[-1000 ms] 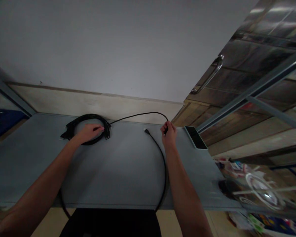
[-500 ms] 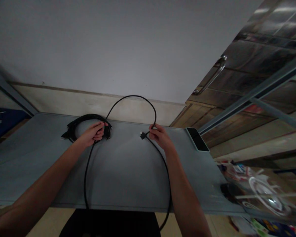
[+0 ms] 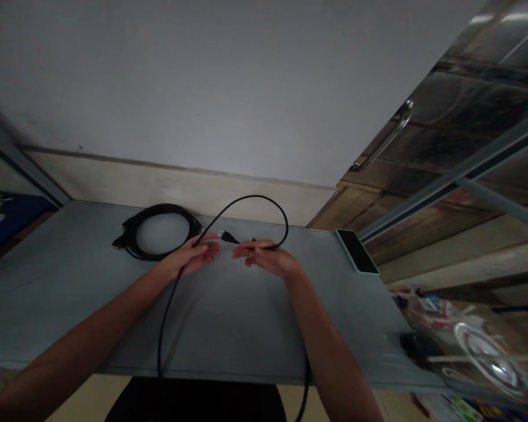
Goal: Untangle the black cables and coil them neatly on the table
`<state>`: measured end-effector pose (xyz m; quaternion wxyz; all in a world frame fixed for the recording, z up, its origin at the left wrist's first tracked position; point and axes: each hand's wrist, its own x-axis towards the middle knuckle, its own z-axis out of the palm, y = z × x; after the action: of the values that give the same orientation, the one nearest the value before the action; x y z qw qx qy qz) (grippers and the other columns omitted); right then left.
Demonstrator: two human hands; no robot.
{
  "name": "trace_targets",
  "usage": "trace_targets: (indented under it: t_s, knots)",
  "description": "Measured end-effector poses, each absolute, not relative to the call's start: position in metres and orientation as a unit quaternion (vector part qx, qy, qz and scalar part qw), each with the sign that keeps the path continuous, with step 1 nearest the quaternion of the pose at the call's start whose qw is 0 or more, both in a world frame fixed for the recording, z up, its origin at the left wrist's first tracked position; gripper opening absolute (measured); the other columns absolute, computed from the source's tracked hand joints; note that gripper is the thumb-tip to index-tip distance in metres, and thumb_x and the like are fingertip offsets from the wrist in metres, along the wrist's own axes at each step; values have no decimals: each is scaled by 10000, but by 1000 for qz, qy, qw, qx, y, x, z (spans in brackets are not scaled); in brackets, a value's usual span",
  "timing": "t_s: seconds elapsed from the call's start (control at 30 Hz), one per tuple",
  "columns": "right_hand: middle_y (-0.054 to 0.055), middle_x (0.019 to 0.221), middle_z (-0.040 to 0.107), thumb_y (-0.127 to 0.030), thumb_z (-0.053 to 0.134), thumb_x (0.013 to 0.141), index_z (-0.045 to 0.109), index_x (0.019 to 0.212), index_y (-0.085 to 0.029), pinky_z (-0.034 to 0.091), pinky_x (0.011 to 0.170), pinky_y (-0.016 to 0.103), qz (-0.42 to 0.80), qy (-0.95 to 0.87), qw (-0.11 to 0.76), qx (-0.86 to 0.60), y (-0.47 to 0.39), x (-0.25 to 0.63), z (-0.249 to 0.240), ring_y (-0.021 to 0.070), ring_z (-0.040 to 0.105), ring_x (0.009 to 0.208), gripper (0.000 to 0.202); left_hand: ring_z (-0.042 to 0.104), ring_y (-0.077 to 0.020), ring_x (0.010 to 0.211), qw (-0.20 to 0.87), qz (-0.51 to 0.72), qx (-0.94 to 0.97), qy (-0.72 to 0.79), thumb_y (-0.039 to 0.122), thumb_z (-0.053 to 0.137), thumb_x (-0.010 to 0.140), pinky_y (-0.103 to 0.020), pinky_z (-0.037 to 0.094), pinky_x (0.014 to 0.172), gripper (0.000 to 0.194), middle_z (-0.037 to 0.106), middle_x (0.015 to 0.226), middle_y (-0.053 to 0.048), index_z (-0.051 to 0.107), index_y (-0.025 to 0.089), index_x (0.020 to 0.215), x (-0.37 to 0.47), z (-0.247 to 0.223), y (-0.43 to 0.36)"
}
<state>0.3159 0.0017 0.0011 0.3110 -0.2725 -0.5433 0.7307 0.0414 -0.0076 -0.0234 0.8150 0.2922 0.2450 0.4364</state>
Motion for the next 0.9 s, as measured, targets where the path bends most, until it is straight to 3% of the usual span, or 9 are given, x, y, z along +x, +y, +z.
trace_targets:
  t_s: [0.1, 0.23, 0.33, 0.4, 0.47, 0.53, 0.63, 0.73, 0.9]
  knots:
    - [171, 1411, 571, -495, 676, 874, 584, 1384, -246, 473, 841, 343, 758, -573, 227, -212, -8, 287, -4, 270, 575, 1242, 576, 679, -237, 1016, 814, 431, 316, 229, 319, 874, 691, -334, 517, 835, 492, 720, 1073, -135, 669, 152, 1106, 56, -26, -19]
    - [146, 1471, 517, -546, 642, 883, 571, 1402, -257, 485, 844, 333, 749, -605, 187, -195, -11, 272, -10, 266, 570, 1252, 598, 690, -238, 952, 788, 464, 325, 240, 414, 828, 736, -365, 536, 850, 349, 727, 949, -122, 649, 128, 826, 59, -25, -18]
    - [155, 1280, 649, -556, 630, 886, 746, 1119, -180, 460, 945, 375, 729, -584, 272, -231, -4, 285, -9, 269, 571, 1226, 458, 673, -183, 726, 787, 481, 302, 242, 472, 786, 769, -351, 562, 750, 371, 624, 655, -8, 579, 165, 780, 51, -25, -9]
    - [103, 960, 707, -490, 663, 873, 762, 950, -182, 491, 882, 366, 707, -540, 366, -272, 2, 296, -6, 219, 648, 982, 333, 534, -109, 486, 796, 460, 299, 257, 514, 738, 807, -290, 541, 599, 383, 448, 508, 79, 541, 186, 804, 44, -26, -4]
    - [3, 646, 560, -432, 683, 857, 742, 936, -191, 500, 693, 311, 685, -497, 429, -315, 7, 302, -5, 140, 569, 644, 260, 323, -57, 358, 811, 408, 315, 277, 537, 695, 839, -193, 395, 416, 386, 302, 466, 123, 514, 197, 830, 39, -25, -3]
    - [-64, 550, 385, -412, 675, 864, 720, 1041, -188, 400, 514, 258, 679, -479, 437, -343, 10, 303, -6, 89, 380, 466, 288, 210, -42, 341, 828, 341, 337, 290, 543, 662, 864, -148, 205, 344, 378, 251, 475, 130, 499, 202, 850, 36, -24, -5]
    - [-96, 519, 302, -428, 662, 882, 691, 1130, -174, 237, 423, 243, 674, -508, 389, -369, 10, 296, -11, 64, 229, 401, 355, 182, -36, 349, 842, 263, 363, 301, 557, 621, 886, -150, 108, 344, 370, 253, 510, 123, 495, 208, 884, 37, -21, -11]
    - [-107, 469, 267, -475, 667, 870, 699, 998, -172, 168, 407, 256, 649, -533, 365, -402, 12, 291, -19, 64, 190, 375, 330, 211, -26, 367, 823, 277, 371, 328, 496, 703, 845, -152, 118, 355, 363, 311, 553, 115, 487, 210, 900, 40, -21, -13]
    - [-107, 478, 271, -488, 670, 837, 619, 880, -217, 196, 414, 252, 582, -462, 497, -447, 26, 307, -23, 69, 194, 382, 279, 372, -27, 455, 754, 412, 374, 349, 379, 799, 766, -158, 219, 404, 387, 472, 661, 50, 574, 149, 981, 40, -26, -4]
